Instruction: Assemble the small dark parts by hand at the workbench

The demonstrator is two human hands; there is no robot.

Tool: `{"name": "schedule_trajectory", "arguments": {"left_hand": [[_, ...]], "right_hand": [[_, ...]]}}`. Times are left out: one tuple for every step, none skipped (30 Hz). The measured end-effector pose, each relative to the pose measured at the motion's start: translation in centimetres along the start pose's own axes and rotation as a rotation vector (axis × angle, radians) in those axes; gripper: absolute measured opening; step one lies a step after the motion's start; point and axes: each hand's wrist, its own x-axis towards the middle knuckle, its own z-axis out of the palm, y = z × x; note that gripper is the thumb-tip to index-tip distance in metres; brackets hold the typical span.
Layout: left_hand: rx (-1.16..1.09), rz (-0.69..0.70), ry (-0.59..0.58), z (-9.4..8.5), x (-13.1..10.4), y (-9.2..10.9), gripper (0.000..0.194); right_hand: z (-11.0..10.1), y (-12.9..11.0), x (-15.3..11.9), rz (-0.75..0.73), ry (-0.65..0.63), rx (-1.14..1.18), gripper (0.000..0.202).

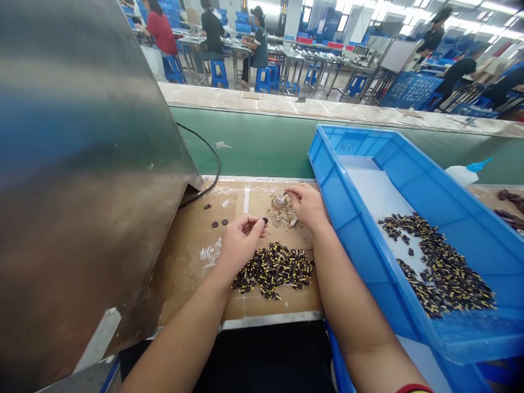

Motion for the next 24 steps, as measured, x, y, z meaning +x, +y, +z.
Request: {"name": "schedule_trajectory", "arguments": {"left_hand": [[0.028,0.001,0.004,-0.2,-0.1,-0.3,0.032],[0.060,0.008,0.010,-0.4,-0.3,-0.4,0.031],[0.090,0.018,0.017,-0.5,-0.5,-0.4,0.029],[0.113,0.031,0.027,-0.6,-0.7,-0.3,0.028],[0.125,0.043,0.037,-0.6,-0.8,-0.1,0.027],[0.126,0.054,0.046,-0.6,-1.0,0.1,0.025],[0.123,0.066,0.053,-0.6,-1.2,0.3,0.024],[0.120,0.076,0.061,-0.5,-1.3,0.5,0.022],[0.119,0.086,0.069,-0.4,-1.4,0.6,0.021],[0.120,0.094,0.077,-0.3,-1.5,0.7,0.020],[0.122,0.102,0.085,-0.2,-1.6,0.7,0.019],[0.125,0.109,0.089,-0.1,-1.7,0.8,0.017],[0.126,0.118,0.092,-0.1,-1.8,0.8,0.016],[0.127,0.129,0.093,0.0,-1.9,0.8,0.015],[0.127,0.138,0.093,0.0,-1.9,0.9,0.014],[0.129,0.145,0.094,0.0,-1.9,0.9,0.014],[0.132,0.151,0.095,0.0,-2.0,1.0,0.014],[0.136,0.152,0.099,0.0,-2.0,1.0,0.014],[0.141,0.150,0.103,-0.1,-2.0,1.1,0.014],[0.146,0.148,0.105,-0.1,-2.0,1.2,0.014],[0.150,0.149,0.106,-0.2,-2.0,1.2,0.015],[0.152,0.151,0.106,-0.2,-2.0,1.2,0.015],[0.153,0.156,0.105,-0.2,-2.0,1.2,0.014],[0.154,0.163,0.102,-0.2,-2.0,1.1,0.014]], "right_hand": [[0.3,0.2,0.1,-0.038,-0.007,-0.017,0.025],[0.5,0.3,0.2,-0.061,-0.013,-0.030,0.027],[0.7,0.3,0.2,-0.073,-0.020,-0.044,0.028],[0.8,0.3,0.2,-0.079,-0.031,-0.060,0.028],[0.9,0.2,0.1,-0.082,-0.046,-0.076,0.028],[1.0,0.1,0.1,-0.084,-0.060,-0.089,0.029],[1.1,0.0,0.1,-0.085,-0.067,-0.097,0.029],[1.1,-0.1,0.2,-0.086,-0.066,-0.099,0.030],[1.2,-0.2,0.2,-0.085,-0.056,-0.098,0.030],[1.3,-0.3,0.3,-0.083,-0.042,-0.097,0.031],[1.4,-0.5,0.3,-0.081,-0.030,-0.097,0.031],[1.4,-0.5,0.3,-0.082,-0.021,-0.098,0.030],[1.5,-0.6,0.4,-0.085,-0.016,-0.098,0.029],[1.5,-0.6,0.4,-0.088,-0.010,-0.093,0.029],[1.5,-0.6,0.3,-0.088,0.003,-0.081,0.028],[1.3,-0.5,0.3,-0.081,0.019,-0.064,0.028],[1.1,-0.3,0.2,-0.067,0.037,-0.046,0.027],[0.8,0.0,0.1,-0.045,0.052,-0.036,0.026],[0.4,0.3,-0.1,-0.020,0.056,-0.041,0.025],[-0.1,0.7,-0.3,0.006,0.050,-0.065,0.024],[-0.6,1.2,-0.6,0.033,0.038,-0.107,0.023],[-1.0,1.8,-0.9,0.062,0.026,-0.160,0.022],[-1.4,2.3,-1.2,0.095,0.016,-0.219,0.022],[-1.6,2.8,-1.5,0.129,0.009,-0.275,0.022]]}}
